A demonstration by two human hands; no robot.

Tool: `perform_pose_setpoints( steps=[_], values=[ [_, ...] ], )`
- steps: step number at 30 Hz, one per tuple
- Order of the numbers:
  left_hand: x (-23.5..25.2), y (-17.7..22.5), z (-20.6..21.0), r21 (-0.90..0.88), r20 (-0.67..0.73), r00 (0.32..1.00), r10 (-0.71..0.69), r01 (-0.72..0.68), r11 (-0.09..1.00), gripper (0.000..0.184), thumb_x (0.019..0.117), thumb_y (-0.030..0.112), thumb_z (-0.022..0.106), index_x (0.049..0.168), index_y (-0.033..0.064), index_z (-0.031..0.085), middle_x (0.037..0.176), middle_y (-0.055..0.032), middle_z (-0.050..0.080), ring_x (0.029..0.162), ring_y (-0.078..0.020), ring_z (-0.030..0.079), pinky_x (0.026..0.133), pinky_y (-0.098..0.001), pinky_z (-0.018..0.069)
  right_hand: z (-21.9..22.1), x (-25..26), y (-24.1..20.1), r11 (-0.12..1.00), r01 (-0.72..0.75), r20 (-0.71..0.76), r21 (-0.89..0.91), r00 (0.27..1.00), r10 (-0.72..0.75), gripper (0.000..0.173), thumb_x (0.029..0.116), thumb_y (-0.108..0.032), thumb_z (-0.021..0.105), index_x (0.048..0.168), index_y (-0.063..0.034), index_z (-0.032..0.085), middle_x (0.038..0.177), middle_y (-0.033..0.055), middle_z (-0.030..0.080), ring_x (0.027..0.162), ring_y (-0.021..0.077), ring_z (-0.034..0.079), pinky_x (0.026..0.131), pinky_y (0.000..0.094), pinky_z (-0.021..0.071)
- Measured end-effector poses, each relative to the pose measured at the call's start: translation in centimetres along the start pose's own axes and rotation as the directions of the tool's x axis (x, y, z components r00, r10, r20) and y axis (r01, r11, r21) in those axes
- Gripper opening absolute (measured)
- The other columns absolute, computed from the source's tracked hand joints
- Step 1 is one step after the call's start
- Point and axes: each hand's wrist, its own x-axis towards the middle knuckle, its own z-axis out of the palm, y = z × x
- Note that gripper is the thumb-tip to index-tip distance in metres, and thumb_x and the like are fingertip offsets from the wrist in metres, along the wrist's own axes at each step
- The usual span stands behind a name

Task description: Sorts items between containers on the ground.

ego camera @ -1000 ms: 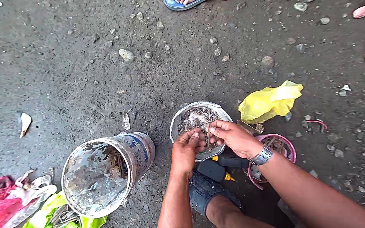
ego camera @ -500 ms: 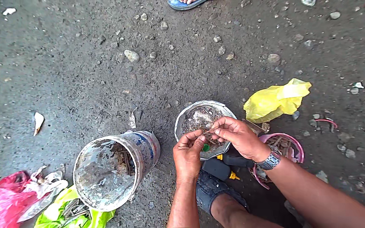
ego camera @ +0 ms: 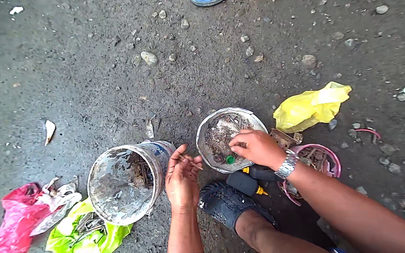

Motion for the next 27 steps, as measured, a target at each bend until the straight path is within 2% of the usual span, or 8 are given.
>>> perform_pose_setpoints(
  steps=[4,7,11,14,16,19,23,27],
  values=[
    [-0.2,0.3,0.0,0.057,-0.021,0.997,-0.068,0.069,0.996,0.034,0.1051,0.001,0.035,0.129,0.002,0.059,0.086,-0.0114,0.065,0.068,-0.0181,0.068,0.06,-0.031,0.06,3.8,1.3,-2.3,0.987,0.049,0.265,-0.151,0.964,-0.007,0.025,0.0929,-0.025,0.072,0.117,-0.0291,0.077,0.108,0.0013,0.071,0.1,0.0222,0.069,0.083,0.0492,0.0595],
    [-0.5,-0.1,0.0,0.104,-0.011,0.996,-0.085,0.085,0.991,0.033,0.1034,-0.001,0.038,0.127,0.0,0.06,0.085,-0.0139,0.066,0.068,-0.0183,0.067,0.06,-0.0294,0.0588,5.0,1.8,-2.8,0.979,0.055,0.337,-0.198,0.941,0.015,0.038,0.0906,-0.02,0.074,0.127,-0.0311,0.072,0.116,0.0053,0.068,0.106,0.0263,0.067,0.086,0.0503,0.058],
    [-0.4,-0.6,-0.2,0.125,-0.007,0.996,-0.093,0.093,0.988,0.032,0.1035,-0.001,0.039,0.127,-0.0016,0.06,0.084,-0.0152,0.066,0.067,-0.0185,0.066,0.06,-0.0287,0.058,4.8,1.7,-1.9,0.978,0.064,0.289,-0.198,0.957,-0.005,0.03,0.0904,-0.025,0.076,0.12,-0.0282,0.074,0.113,0.0021,0.069,0.1,0.0231,0.069,0.082,0.0496,0.0596],
    [-0.3,-0.7,-0.3,0.119,-0.018,0.995,-0.098,0.099,0.988,0.032,0.1036,-0.001,0.039,0.127,-0.0016,0.061,0.083,-0.0151,0.066,0.066,-0.0181,0.067,0.059,-0.0281,0.0579,4.3,1.3,-0.8,0.978,0.069,0.154,-0.198,0.987,-0.038,0.021,0.096,-0.019,0.069,0.115,-0.0242,0.076,0.112,0.0022,0.072,0.101,0.0234,0.07,0.084,0.0483,0.0602],
    [-0.3,-0.7,-0.4,0.111,-0.022,0.995,-0.099,0.101,0.989,0.032,0.1037,-0.001,0.038,0.127,-0.0015,0.06,0.084,-0.0153,0.067,0.066,-0.0182,0.067,0.059,-0.0281,0.0581,3.1,1.1,0.2,0.987,0.034,0.021,-0.159,0.999,-0.031,0.023,0.098,-0.015,0.065,0.118,-0.0229,0.075,0.112,0.0037,0.073,0.099,0.0246,0.072,0.083,0.0505,0.0613],
    [-0.4,-0.6,-0.3,0.108,-0.02,0.993,-0.113,0.115,0.988,0.032,0.1043,-0.001,0.038,0.128,-0.0019,0.059,0.084,-0.0159,0.067,0.067,-0.0189,0.068,0.06,-0.0299,0.0594,0.4,0.6,1.3,0.993,-0.033,-0.065,-0.112,0.998,0.026,0.026,0.0974,-0.016,0.068,0.121,-0.0252,0.076,0.114,0.0022,0.074,0.098,0.0232,0.073,0.081,0.0523,0.0619],
    [-0.4,-0.8,0.4,0.1,-0.011,0.988,-0.155,0.156,0.983,0.03,0.1052,0.0,0.038,0.128,-0.0022,0.058,0.081,-0.0157,0.066,0.065,-0.0207,0.069,0.06,-0.0328,0.0616,-1.5,-0.1,1.4,0.971,-0.103,-0.027,-0.215,0.995,0.1,0.015,0.0937,-0.023,0.073,0.107,-0.0253,0.079,0.105,0.0001,0.072,0.095,0.0212,0.071,0.078,0.0492,0.0607],
    [-0.5,-1.1,0.9,0.118,0.03,0.981,-0.19,0.186,0.975,0.029,0.1058,0.002,0.039,0.126,-0.0023,0.06,0.079,-0.0163,0.066,0.063,-0.0199,0.067,0.06,-0.0319,0.0604,0.6,0.0,0.1,0.96,-0.042,0.039,-0.277,0.998,0.055,0.012,0.091,-0.034,0.076,0.094,-0.0228,0.079,0.094,-0.0004,0.07,0.091,0.0201,0.069,0.076,0.0457,0.0602]
  ],
)
